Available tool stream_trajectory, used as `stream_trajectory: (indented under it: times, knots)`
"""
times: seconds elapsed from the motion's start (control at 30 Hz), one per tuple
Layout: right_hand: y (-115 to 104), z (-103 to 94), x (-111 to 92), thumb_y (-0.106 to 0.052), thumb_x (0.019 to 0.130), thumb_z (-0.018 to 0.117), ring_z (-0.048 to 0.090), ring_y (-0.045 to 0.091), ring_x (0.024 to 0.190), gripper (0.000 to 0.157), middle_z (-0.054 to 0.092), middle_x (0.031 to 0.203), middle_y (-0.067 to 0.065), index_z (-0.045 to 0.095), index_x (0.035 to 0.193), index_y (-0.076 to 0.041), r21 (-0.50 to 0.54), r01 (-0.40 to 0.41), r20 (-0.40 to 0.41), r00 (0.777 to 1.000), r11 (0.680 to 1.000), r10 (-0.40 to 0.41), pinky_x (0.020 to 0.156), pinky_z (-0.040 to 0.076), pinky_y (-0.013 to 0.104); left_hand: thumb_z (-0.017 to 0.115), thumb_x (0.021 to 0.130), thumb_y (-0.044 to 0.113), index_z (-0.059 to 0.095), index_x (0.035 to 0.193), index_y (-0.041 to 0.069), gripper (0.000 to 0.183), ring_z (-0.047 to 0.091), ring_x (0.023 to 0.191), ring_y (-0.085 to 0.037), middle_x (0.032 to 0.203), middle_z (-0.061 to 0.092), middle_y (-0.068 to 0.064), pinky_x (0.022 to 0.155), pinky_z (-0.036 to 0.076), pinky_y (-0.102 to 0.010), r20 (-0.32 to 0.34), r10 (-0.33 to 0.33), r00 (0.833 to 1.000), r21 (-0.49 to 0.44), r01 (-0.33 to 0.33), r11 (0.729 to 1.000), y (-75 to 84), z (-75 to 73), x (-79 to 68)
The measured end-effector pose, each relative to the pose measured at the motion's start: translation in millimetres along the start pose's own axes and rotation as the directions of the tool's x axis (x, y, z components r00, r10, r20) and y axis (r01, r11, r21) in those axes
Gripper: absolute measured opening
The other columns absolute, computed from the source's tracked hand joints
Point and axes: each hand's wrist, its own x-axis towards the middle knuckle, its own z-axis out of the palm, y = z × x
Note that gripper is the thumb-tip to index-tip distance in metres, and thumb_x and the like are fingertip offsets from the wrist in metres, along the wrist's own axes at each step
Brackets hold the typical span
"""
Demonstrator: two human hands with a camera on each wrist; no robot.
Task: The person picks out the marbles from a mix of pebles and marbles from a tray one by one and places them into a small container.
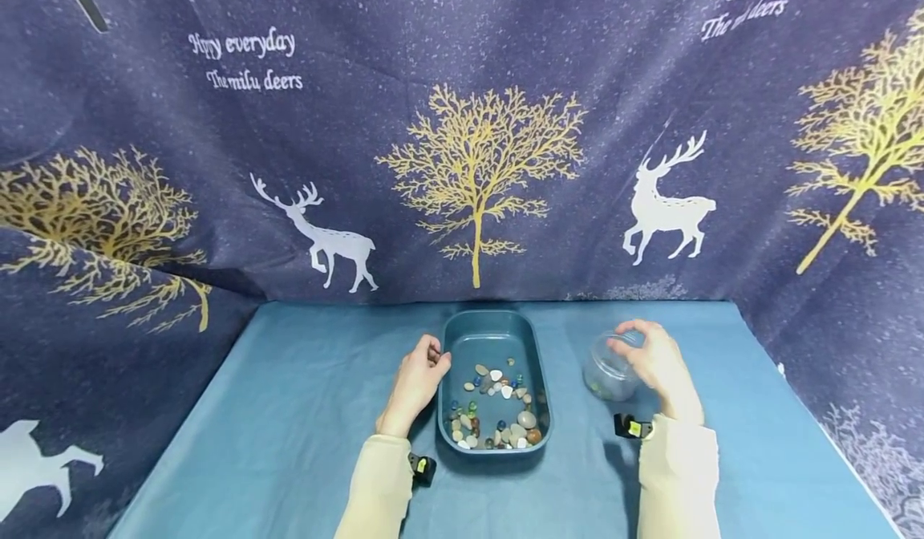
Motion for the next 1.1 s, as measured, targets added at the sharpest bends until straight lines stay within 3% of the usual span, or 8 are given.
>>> stream_trajectory:
  times: [0.13, 0.23, 0.5, 0.83, 0.93, 1.1]
  knots:
    - [-13.9, -0.3, -1.1, -0.020, 0.088, 0.072, 0.044, 0.049, 0.122, 0.027, 0.052, 0.128, 0.028, 0.066, 0.108, -0.002, -0.002, 0.152, -0.118, 0.981, 0.988, -0.152, 0.099, 0.030, 0.059, 0.062, 0.096, 0.025, 0.053, 0.099, 0.015, 0.013, 0.056, 0.073, -0.013, 0.085, 0.058, 0.003, 0.065, 0.044, -0.034, -0.003, 0.002, 1.000, -0.001, -0.002, 1.000, -0.4, 0.4, 1.2]
    - [-26.2, 7.9, 1.3, -0.015, 0.088, 0.073, 0.046, 0.046, 0.122, 0.023, 0.055, 0.128, 0.025, 0.067, 0.106, -0.003, 0.007, 0.240, -0.151, 0.960, 0.971, -0.236, 0.100, 0.031, 0.058, 0.061, 0.096, 0.025, 0.053, 0.100, 0.014, 0.014, 0.055, 0.072, -0.013, 0.085, 0.058, 0.002, 0.065, 0.044, -0.034, 0.000, 0.001, 1.000, 0.000, -0.001, 1.000, -1.0, -0.8, 1.1]
    - [-60.3, 42.7, 7.5, -0.013, 0.087, 0.074, 0.047, 0.043, 0.123, 0.022, 0.056, 0.130, 0.020, 0.067, 0.107, -0.006, 0.017, 0.388, -0.022, 0.922, 0.922, -0.387, 0.100, 0.031, 0.060, 0.062, 0.096, 0.025, 0.054, 0.100, 0.013, 0.015, 0.056, 0.072, -0.013, 0.085, 0.058, 0.002, 0.066, 0.044, -0.034, -0.006, 0.002, 1.000, -0.005, -0.002, 1.000, -0.3, -2.3, 2.1]
    - [-83.6, 51.3, 2.1, -0.012, 0.087, 0.075, 0.051, 0.037, 0.120, 0.021, 0.059, 0.126, 0.012, 0.067, 0.106, -0.012, 0.038, 0.462, 0.039, 0.885, 0.886, -0.463, 0.098, 0.037, 0.055, 0.062, 0.095, 0.023, 0.053, 0.098, 0.014, 0.013, 0.056, 0.071, -0.011, 0.084, 0.058, 0.004, 0.065, 0.044, -0.033, -0.014, 0.029, 0.999, -0.011, -0.029, 1.000, -0.7, 1.3, -1.3]
    - [-90.5, 57.5, 0.3, -0.011, 0.088, 0.074, 0.054, 0.035, 0.117, 0.020, 0.061, 0.123, 0.010, 0.068, 0.106, -0.012, 0.052, 0.522, 0.101, 0.845, 0.851, -0.525, 0.096, 0.040, 0.053, 0.061, 0.095, 0.024, 0.053, 0.099, 0.013, 0.014, 0.057, 0.072, -0.012, 0.085, 0.059, 0.003, 0.066, 0.045, -0.033, -0.008, 0.034, 0.999, -0.018, -0.034, 0.999, 0.3, 0.1, -1.8]
    - [-101.9, 69.6, 3.0, -0.015, 0.091, 0.071, 0.054, 0.032, 0.117, 0.018, 0.059, 0.125, 0.011, 0.067, 0.108, -0.013, 0.061, 0.606, 0.290, 0.750, 0.793, -0.595, 0.096, 0.042, 0.049, 0.062, 0.095, 0.024, 0.054, 0.099, 0.013, 0.014, 0.057, 0.072, -0.011, 0.084, 0.058, 0.004, 0.066, 0.044, -0.033, -0.024, 0.032, 0.999, -0.024, -0.032, 0.999, 0.6, 1.5, 0.1]
